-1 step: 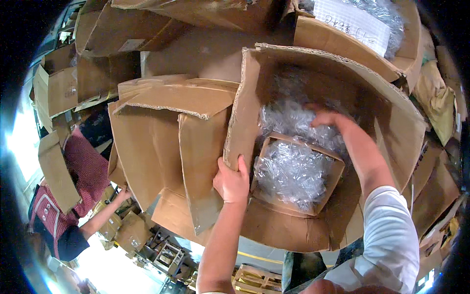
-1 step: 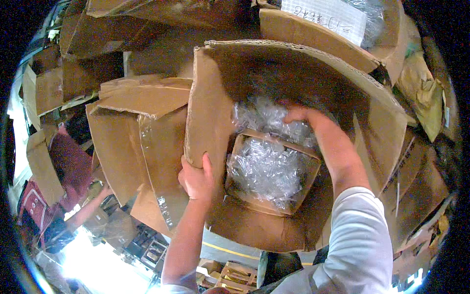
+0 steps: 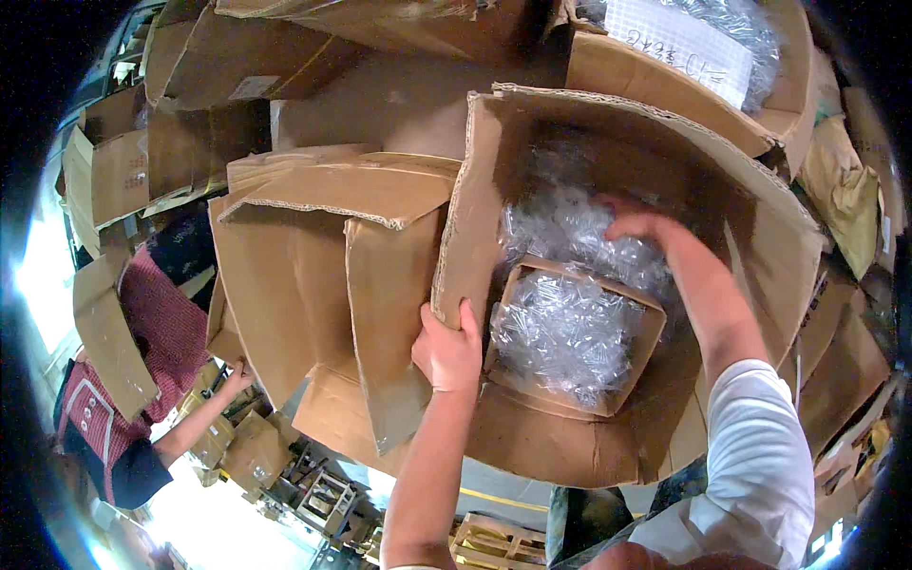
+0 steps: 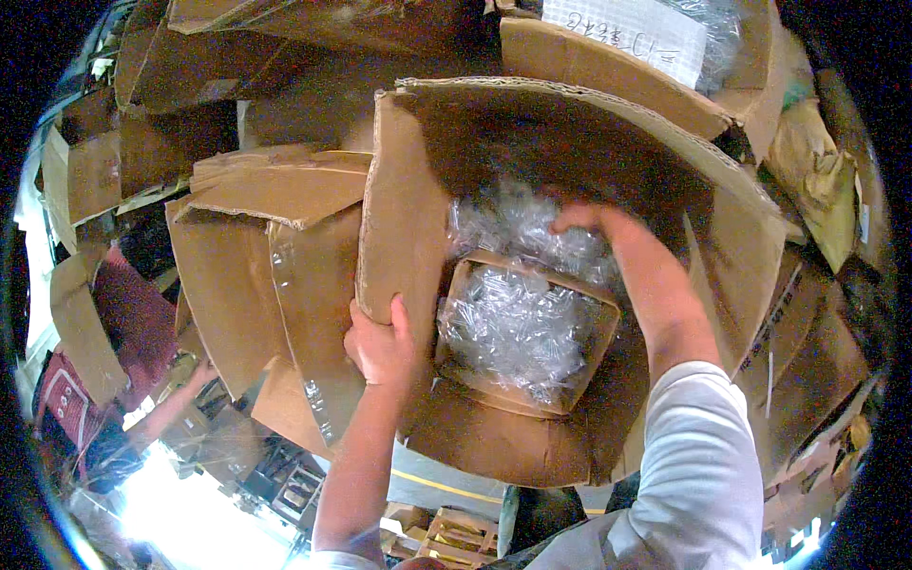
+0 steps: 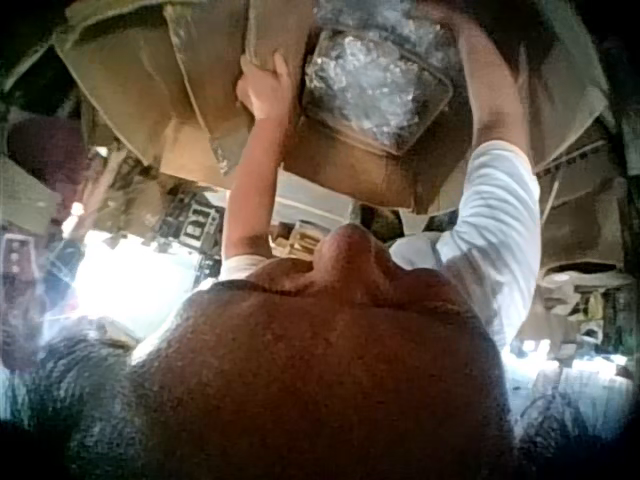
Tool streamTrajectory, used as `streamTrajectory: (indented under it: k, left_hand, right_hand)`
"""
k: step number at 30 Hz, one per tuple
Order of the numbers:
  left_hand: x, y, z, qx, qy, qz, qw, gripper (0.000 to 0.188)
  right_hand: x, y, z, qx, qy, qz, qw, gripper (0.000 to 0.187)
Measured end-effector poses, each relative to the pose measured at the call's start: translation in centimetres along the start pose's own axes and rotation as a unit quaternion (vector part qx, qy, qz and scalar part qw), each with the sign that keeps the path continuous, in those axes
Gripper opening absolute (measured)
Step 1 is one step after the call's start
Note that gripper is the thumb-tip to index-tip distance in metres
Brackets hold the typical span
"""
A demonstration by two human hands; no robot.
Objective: The person sorts silver parts from a larger cardboard box into a smaller one by hand, carries the smaller box to a table, and places it among others.
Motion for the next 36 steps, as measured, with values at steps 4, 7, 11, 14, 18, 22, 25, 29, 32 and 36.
streamTrajectory:
  k: [4,7,11,14,18,22,25,29,32,36]
  left_hand:
    - [0.0,0.0,0.0,0.002,0.004,0.0,1.0,0.054]
    - [0.1,0.0,-0.2,0.021,0.009,0.004,1.0,0.051]
    - [-0.1,0.0,0.0,0.023,0.02,0.014,0.999,0.05]
    - [-0.2,0.0,0.3,0.019,0.011,0.009,1.0,0.051]
    - [-0.5,-0.1,0.0,0.008,0.019,0.004,1.0,0.053]
    - [0.1,-0.3,-0.1,0.05,0.042,0.052,0.996,0.045]
    - [0.6,-0.2,0.0,0.051,0.029,0.048,0.997,0.047]
    - [0.5,-0.1,-0.2,0.03,-0.018,0.054,0.998,0.052]
    - [0.4,-0.2,-0.2,0.018,-0.021,0.058,0.998,0.052]
    - [0.3,-0.5,0.3,0.03,-0.029,0.066,0.997,0.052]
  right_hand:
    - [-5.3,-5.4,-4.2,0.012,0.045,0.035,0.998,0.083]
    - [-5.6,-7.4,-6.3,-0.041,0.132,-0.06,0.989,0.086]
    - [0.7,-10.3,-8.6,-0.144,0.03,-0.188,0.971,0.076]
    - [8.2,-11.9,-7.9,-0.113,0.011,-0.264,0.958,0.083]
    - [7.4,-11.2,-7.5,-0.042,-0.021,-0.078,0.996,0.064]
    - [1.7,-3.4,-0.9,0.098,-0.025,0.163,0.981,0.043]
    - [-0.5,1.4,4.9,0.062,-0.067,0.264,0.96,0.063]
    - [0.4,2.5,6.1,0.016,-0.131,0.313,0.941,0.074]
    - [1.6,0.2,2.8,0.124,-0.057,0.148,0.98,0.077]
    - [5.1,-0.5,3.0,0.18,-0.172,-0.01,0.969,0.072]
Point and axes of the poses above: each hand's wrist, its own y-axis towards the middle knuckle, its own x-axis out of the palm, z = x × y, the point moved 1 cm from there along y, towards the middle knuckle, and after that the axes turned 5 degrees about x, right-handed, at the moved point
